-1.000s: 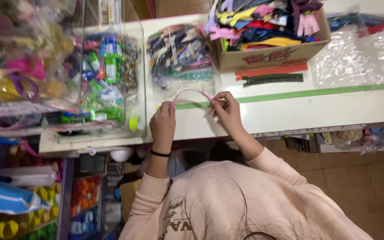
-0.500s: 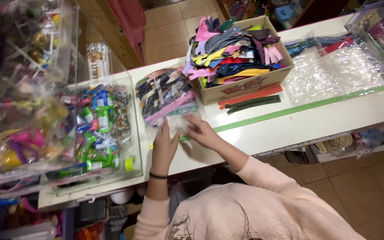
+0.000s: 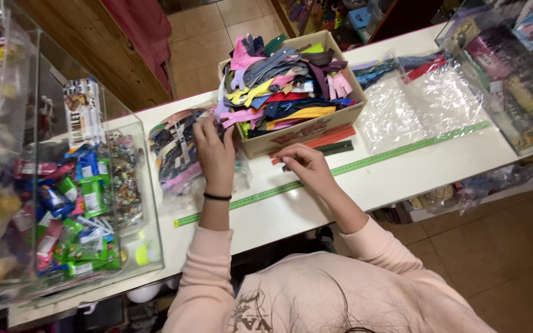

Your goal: The person picks up zippers of various colors from a box, measures them against a ruler on the counter, and puts them into a plastic bag.

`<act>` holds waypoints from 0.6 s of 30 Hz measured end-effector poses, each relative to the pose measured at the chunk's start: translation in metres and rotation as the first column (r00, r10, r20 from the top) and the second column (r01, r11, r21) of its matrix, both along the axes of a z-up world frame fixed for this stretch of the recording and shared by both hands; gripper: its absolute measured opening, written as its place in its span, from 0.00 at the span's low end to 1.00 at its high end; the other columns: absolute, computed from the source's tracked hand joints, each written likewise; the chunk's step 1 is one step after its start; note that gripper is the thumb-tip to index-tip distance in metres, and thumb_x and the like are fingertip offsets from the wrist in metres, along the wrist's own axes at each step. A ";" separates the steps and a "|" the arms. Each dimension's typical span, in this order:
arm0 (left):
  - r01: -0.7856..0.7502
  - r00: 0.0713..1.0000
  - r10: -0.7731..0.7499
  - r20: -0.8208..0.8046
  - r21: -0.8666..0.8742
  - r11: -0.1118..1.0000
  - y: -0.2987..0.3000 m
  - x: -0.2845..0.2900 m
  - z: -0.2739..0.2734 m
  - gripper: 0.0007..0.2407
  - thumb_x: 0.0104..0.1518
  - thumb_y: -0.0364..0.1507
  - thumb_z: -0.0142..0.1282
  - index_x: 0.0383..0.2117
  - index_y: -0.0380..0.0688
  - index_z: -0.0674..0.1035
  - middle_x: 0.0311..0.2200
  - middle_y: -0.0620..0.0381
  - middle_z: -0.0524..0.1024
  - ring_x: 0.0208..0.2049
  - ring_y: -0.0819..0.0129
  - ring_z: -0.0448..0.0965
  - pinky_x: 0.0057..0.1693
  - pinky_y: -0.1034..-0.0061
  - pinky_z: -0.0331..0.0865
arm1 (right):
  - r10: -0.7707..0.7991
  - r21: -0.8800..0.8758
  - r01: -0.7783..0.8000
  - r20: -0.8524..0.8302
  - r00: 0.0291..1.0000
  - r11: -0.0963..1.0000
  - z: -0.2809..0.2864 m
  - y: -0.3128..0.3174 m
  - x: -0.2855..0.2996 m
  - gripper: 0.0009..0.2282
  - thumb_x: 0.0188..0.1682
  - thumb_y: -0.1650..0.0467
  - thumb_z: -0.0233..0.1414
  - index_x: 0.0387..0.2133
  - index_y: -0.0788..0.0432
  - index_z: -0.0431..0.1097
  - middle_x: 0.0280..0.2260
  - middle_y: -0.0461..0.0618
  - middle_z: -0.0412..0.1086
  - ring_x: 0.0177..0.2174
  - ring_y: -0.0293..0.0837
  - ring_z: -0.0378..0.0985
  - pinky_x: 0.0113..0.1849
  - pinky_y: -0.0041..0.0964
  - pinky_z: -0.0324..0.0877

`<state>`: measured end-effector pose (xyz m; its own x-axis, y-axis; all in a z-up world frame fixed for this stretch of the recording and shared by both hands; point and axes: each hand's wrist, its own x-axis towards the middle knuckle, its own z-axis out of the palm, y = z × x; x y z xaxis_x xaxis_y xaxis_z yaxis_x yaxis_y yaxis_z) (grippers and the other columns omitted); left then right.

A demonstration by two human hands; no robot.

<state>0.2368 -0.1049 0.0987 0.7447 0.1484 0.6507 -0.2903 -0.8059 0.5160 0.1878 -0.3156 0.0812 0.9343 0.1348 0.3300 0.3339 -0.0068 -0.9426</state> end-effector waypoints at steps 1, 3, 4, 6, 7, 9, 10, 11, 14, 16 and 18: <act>-0.004 1.000 0.004 0.004 -0.002 1.000 -0.002 0.004 -0.003 0.13 0.59 0.30 0.57 0.44 0.36 0.71 0.39 0.51 0.65 0.40 0.53 0.75 0.44 0.67 0.76 | 0.004 -0.002 -0.004 0.004 1.000 1.000 -0.001 -0.005 0.001 0.05 0.47 0.76 0.54 0.33 0.62 0.76 0.32 0.54 0.74 0.33 0.39 0.75 0.28 0.28 0.76; -0.019 0.987 0.008 -0.163 -0.068 0.997 -0.006 0.013 -0.009 0.15 0.55 0.29 0.61 0.41 0.39 0.66 0.31 0.46 0.70 0.36 0.44 0.76 0.42 0.56 0.72 | -0.008 -0.005 0.008 -0.029 1.000 1.000 -0.002 -0.014 0.003 0.05 0.45 0.78 0.54 0.32 0.63 0.77 0.32 0.54 0.75 0.32 0.43 0.76 0.28 0.30 0.76; -0.023 0.987 0.011 -0.158 -0.070 0.997 -0.009 0.017 -0.014 0.15 0.55 0.29 0.61 0.41 0.39 0.66 0.31 0.46 0.70 0.36 0.44 0.76 0.42 0.56 0.72 | -0.005 -0.006 0.004 -0.024 1.000 1.000 -0.008 -0.020 0.008 0.05 0.45 0.78 0.54 0.32 0.63 0.77 0.32 0.54 0.75 0.32 0.43 0.76 0.28 0.30 0.76; -0.006 0.991 -0.015 -0.130 -0.158 0.987 -0.014 0.022 -0.024 0.07 0.59 0.24 0.54 0.38 0.41 0.68 0.27 0.48 0.75 0.33 0.48 0.77 0.40 0.60 0.71 | 0.016 -0.002 -0.016 -0.049 0.999 1.000 -0.020 -0.030 0.016 0.06 0.45 0.79 0.53 0.33 0.65 0.76 0.32 0.57 0.75 0.32 0.43 0.75 0.28 0.31 0.76; -0.014 0.991 -0.007 -0.133 -0.156 0.988 -0.016 0.023 -0.024 0.07 0.59 0.24 0.54 0.38 0.41 0.68 0.27 0.48 0.75 0.33 0.48 0.77 0.40 0.60 0.71 | 0.024 0.000 -0.024 -0.052 0.998 1.000 -0.018 -0.031 0.018 0.06 0.45 0.79 0.53 0.33 0.65 0.76 0.32 0.57 0.75 0.32 0.43 0.75 0.28 0.31 0.76; 0.069 0.997 -0.066 0.043 -0.069 0.995 -0.020 0.023 -0.026 0.08 0.55 0.23 0.55 0.39 0.42 0.71 0.25 0.48 0.77 0.33 0.46 0.77 0.42 0.61 0.71 | 0.011 -0.008 -0.011 -0.029 1.000 1.000 -0.015 -0.032 0.020 0.05 0.45 0.79 0.53 0.32 0.66 0.76 0.32 0.57 0.75 0.31 0.44 0.76 0.28 0.32 0.76; 0.061 0.998 -0.058 0.037 -0.068 0.996 -0.027 0.018 -0.030 0.08 0.55 0.23 0.55 0.39 0.42 0.71 0.25 0.48 0.77 0.33 0.46 0.77 0.42 0.61 0.71 | 0.019 -0.008 -0.019 -0.034 0.999 1.000 -0.011 -0.029 0.019 0.05 0.45 0.79 0.53 0.32 0.66 0.76 0.32 0.57 0.75 0.31 0.44 0.76 0.28 0.32 0.76; 0.074 0.990 -0.067 0.120 -0.055 0.996 -0.034 0.015 -0.032 0.05 0.55 0.21 0.53 0.35 0.41 0.72 0.27 0.47 0.77 0.32 0.48 0.76 0.39 0.64 0.71 | -0.018 -0.055 0.021 0.052 0.998 0.998 -0.006 -0.026 0.019 0.07 0.44 0.77 0.56 0.36 0.64 0.75 0.35 0.55 0.74 0.35 0.45 0.77 0.31 0.34 0.76; 0.247 0.951 -0.209 0.227 -0.153 0.957 -0.065 -0.026 0.006 0.04 0.53 0.19 0.55 0.32 0.38 0.74 0.30 0.48 0.78 0.29 0.52 0.77 0.35 0.69 0.72 | -0.033 -0.153 0.086 0.323 0.946 0.984 0.021 -0.010 0.014 0.16 0.41 0.76 0.60 0.45 0.63 0.71 0.46 0.57 0.69 0.45 0.53 0.71 0.43 0.45 0.68; 0.401 0.904 -0.336 0.263 -0.257 0.879 -0.080 -0.056 0.028 0.06 0.51 0.19 0.58 0.33 0.38 0.75 0.30 0.48 0.78 0.27 0.54 0.78 0.33 0.69 0.73 | -0.009 -0.197 0.120 0.489 0.872 0.973 0.036 0.001 0.010 0.23 0.39 0.76 0.61 0.51 0.63 0.67 0.53 0.61 0.65 0.52 0.60 0.66 0.52 0.54 0.61; 0.478 0.878 -0.415 0.238 -0.398 0.783 -0.087 -0.084 0.027 0.12 0.49 0.22 0.64 0.38 0.36 0.74 0.26 0.53 0.78 0.24 0.61 0.79 0.34 0.76 0.75 | -0.034 -0.040 0.078 0.642 0.766 0.996 0.035 0.014 0.002 0.07 0.52 0.72 0.51 0.29 0.66 0.71 0.37 0.58 0.74 0.40 0.57 0.77 0.55 0.56 0.55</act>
<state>0.1524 -0.1921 0.1256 0.7110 0.1087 0.6947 -0.6509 -0.2720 0.7087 0.1901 -0.3019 0.1160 0.5154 0.1291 0.8471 0.8568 -0.0944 -0.5069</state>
